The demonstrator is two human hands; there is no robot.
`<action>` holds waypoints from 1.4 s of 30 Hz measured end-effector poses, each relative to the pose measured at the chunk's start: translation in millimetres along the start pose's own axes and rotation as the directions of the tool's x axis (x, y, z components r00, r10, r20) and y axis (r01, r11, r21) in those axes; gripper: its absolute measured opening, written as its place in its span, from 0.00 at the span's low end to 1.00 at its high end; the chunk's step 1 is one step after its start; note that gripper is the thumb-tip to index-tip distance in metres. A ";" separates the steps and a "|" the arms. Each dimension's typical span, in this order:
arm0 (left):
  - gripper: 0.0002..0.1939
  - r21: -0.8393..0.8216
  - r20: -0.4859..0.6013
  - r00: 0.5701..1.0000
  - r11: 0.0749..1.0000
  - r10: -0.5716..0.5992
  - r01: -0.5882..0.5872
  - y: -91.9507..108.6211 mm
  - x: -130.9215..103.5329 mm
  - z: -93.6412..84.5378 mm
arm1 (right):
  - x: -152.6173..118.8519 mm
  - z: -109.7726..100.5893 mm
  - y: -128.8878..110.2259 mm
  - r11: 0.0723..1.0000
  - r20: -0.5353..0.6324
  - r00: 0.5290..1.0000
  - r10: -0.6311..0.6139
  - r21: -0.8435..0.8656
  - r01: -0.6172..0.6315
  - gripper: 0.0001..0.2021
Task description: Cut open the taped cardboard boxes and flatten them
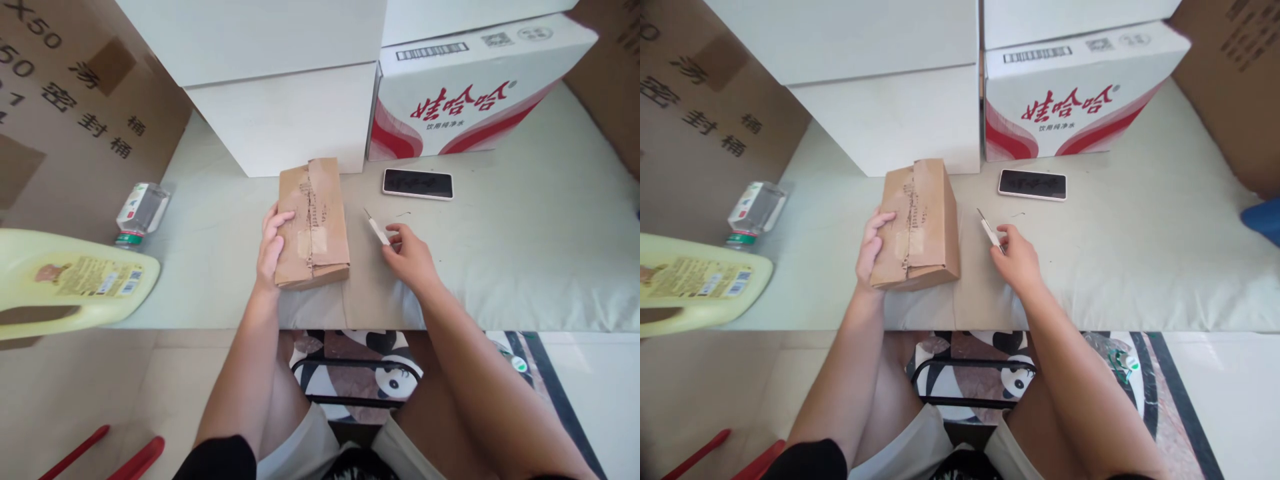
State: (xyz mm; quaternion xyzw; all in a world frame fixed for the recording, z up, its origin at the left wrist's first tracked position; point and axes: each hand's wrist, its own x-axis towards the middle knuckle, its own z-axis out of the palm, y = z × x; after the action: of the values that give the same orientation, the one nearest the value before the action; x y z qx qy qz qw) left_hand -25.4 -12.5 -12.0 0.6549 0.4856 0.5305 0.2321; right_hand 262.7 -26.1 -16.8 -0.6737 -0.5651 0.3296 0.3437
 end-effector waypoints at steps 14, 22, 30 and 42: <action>0.26 0.014 -0.020 0.981 0.981 0.195 -0.195 24.1 -19.5 32.5 | -22.7 -35.0 -40.4 0.328 -0.058 0.998 -0.033 0.942 0.066 0.15; 0.26 0.020 -0.002 0.980 0.980 0.198 -0.198 26.7 -20.3 32.8 | -48.2 -34.0 -61.7 0.536 -0.078 0.968 -0.237 0.821 0.197 0.18; 0.26 0.030 -0.004 0.982 0.981 0.190 -0.190 32.7 -21.1 37.7 | -79.5 -14.8 -74.7 0.657 -0.266 0.908 -0.325 0.627 0.419 0.08; 0.27 0.094 -0.014 0.975 0.972 0.220 -0.218 31.3 -22.5 43.3 | -90.5 -5.9 -74.3 0.845 -0.205 0.826 -0.525 -0.013 0.534 0.10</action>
State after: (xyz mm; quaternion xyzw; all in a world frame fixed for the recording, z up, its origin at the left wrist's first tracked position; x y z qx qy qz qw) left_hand 27.4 -36.3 -11.2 0.7079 0.4371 0.5378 0.1362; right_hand 214.8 -106.7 53.6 -0.5124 -0.6846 0.1644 0.4918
